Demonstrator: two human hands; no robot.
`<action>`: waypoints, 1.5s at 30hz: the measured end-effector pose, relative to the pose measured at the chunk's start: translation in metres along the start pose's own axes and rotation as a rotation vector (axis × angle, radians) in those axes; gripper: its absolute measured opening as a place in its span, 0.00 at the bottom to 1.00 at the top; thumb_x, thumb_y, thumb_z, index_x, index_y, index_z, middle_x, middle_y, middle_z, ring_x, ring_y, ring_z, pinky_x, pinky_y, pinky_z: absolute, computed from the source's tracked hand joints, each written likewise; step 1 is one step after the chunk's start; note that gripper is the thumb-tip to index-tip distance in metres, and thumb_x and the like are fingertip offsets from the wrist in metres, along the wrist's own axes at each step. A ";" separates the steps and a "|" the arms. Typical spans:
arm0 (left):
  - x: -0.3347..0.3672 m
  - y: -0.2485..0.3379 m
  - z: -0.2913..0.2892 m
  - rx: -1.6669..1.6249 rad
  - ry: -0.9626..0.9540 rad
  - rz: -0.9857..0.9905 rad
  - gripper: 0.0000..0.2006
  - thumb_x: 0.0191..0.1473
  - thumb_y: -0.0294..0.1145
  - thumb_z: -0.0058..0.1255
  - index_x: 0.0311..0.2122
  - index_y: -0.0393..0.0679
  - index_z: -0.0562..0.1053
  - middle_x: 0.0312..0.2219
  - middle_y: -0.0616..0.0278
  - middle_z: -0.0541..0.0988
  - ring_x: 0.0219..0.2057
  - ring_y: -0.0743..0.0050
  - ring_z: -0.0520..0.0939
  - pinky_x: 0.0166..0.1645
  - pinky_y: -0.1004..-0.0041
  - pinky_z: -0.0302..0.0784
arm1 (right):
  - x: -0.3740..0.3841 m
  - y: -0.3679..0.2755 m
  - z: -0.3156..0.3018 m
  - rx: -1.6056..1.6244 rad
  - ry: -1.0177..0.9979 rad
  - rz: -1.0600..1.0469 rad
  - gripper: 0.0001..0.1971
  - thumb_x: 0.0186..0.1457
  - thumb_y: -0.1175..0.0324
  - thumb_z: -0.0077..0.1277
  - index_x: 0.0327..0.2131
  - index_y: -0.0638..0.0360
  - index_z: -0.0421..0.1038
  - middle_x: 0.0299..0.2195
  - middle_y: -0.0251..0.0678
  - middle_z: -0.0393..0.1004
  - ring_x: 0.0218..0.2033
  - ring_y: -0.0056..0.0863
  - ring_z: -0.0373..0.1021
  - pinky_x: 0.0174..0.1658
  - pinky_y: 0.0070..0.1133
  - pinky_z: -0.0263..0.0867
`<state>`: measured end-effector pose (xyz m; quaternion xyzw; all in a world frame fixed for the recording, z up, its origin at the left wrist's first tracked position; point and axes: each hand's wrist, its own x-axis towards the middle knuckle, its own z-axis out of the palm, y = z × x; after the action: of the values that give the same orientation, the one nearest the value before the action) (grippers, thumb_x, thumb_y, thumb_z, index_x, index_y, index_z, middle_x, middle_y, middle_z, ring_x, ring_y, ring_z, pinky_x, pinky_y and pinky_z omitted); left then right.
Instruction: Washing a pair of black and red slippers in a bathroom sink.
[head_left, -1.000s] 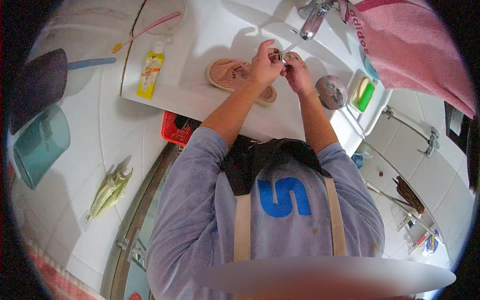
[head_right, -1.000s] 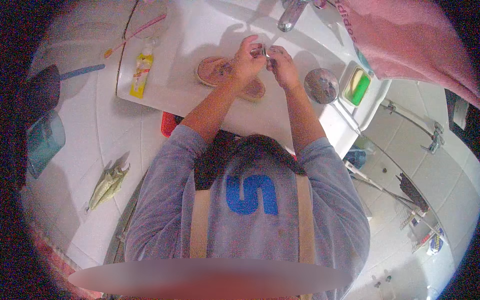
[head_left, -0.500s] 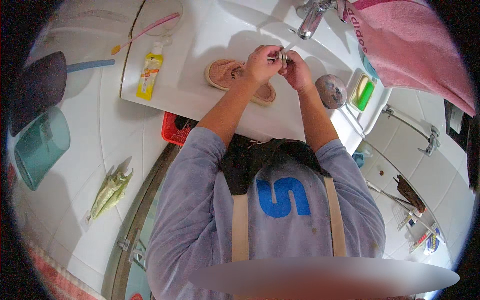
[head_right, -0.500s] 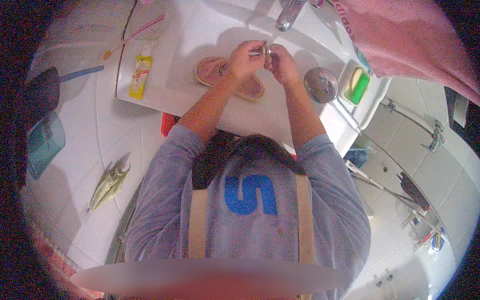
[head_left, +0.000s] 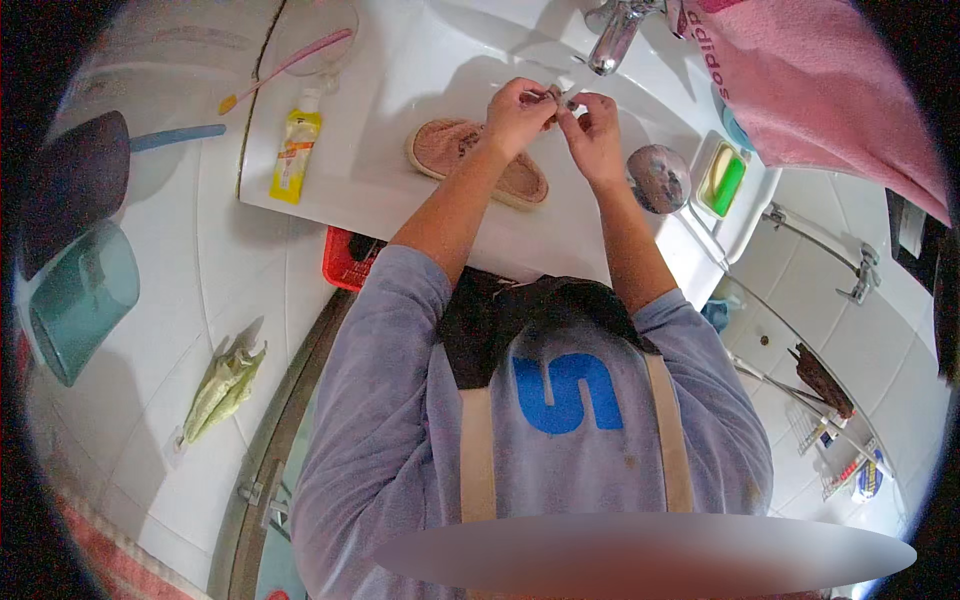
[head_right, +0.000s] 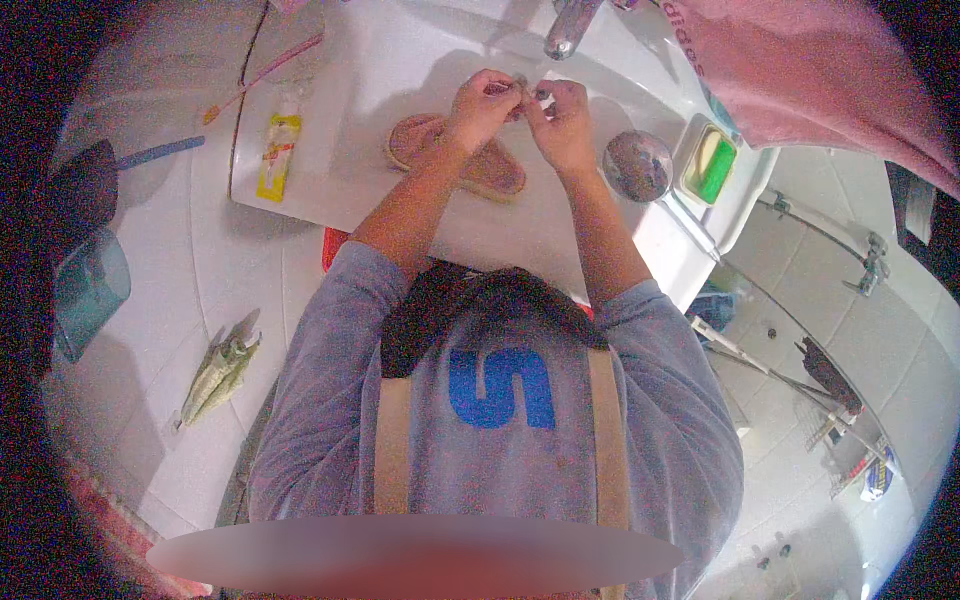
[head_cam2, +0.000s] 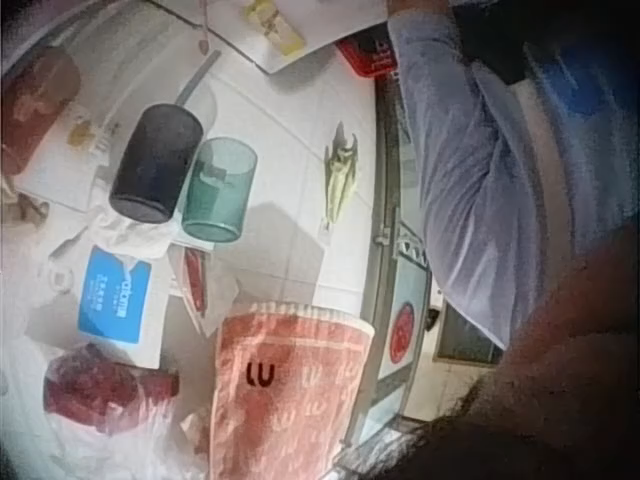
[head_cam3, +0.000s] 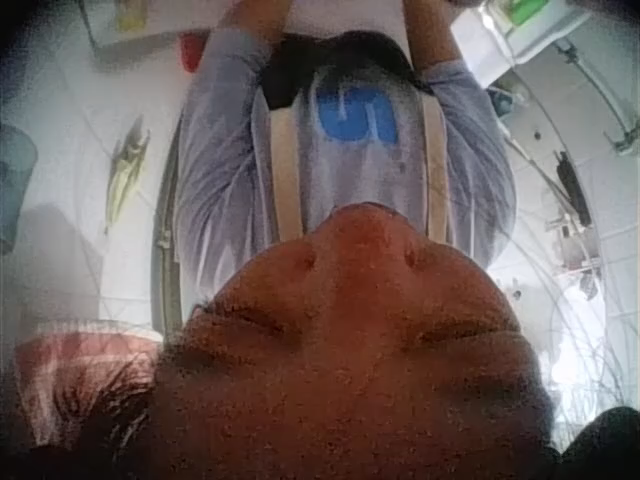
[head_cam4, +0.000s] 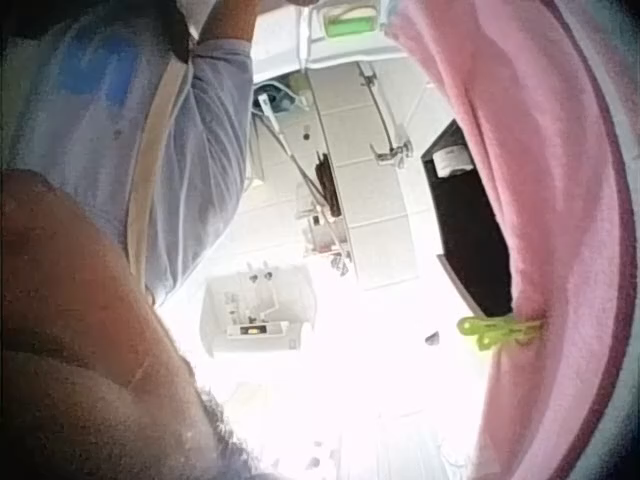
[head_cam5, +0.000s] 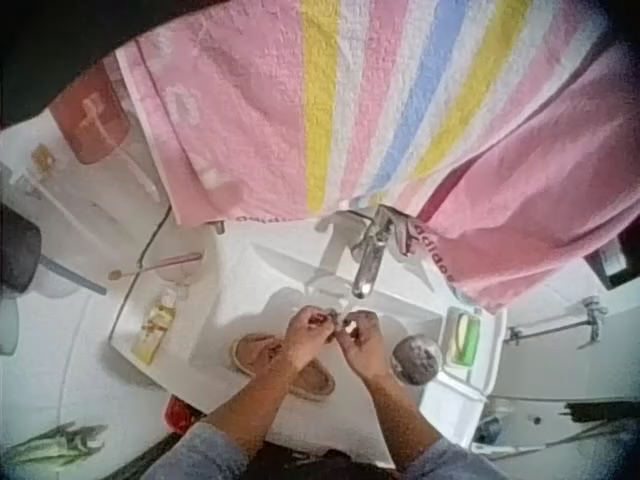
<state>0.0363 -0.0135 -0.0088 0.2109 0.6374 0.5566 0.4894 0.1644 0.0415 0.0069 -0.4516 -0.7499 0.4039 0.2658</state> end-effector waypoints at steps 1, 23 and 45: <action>0.000 0.000 0.001 -0.068 -0.015 0.005 0.12 0.47 0.26 0.53 0.37 0.35 0.69 0.29 0.56 0.77 0.26 0.73 0.79 0.32 0.75 0.78 | -0.001 -0.004 -0.002 -0.032 -0.034 -0.063 0.15 0.48 0.66 0.55 0.39 0.61 0.70 0.33 0.43 0.68 0.27 0.27 0.68 0.30 0.22 0.67; 0.006 -0.003 -0.017 0.547 0.084 0.225 0.12 0.38 0.32 0.60 0.27 0.38 0.71 0.21 0.58 0.77 0.26 0.63 0.77 0.38 0.69 0.72 | -0.013 0.050 -0.021 -0.613 -0.247 0.152 0.34 0.44 0.62 0.55 0.54 0.60 0.57 0.42 0.56 0.69 0.48 0.49 0.64 0.51 0.36 0.62; -0.036 -0.005 -0.050 0.740 0.061 0.248 0.15 0.44 0.28 0.52 0.41 0.42 0.73 0.35 0.49 0.75 0.34 0.56 0.78 0.40 0.65 0.74 | 0.008 0.005 0.003 1.090 -0.258 0.661 0.13 0.54 0.72 0.47 0.42 0.69 0.69 0.34 0.43 0.75 0.34 0.29 0.73 0.36 0.21 0.68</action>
<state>0.0105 -0.0694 -0.0047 0.4321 0.7788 0.3502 0.2901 0.1607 0.0486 0.0017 -0.4067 -0.2850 0.8379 0.2263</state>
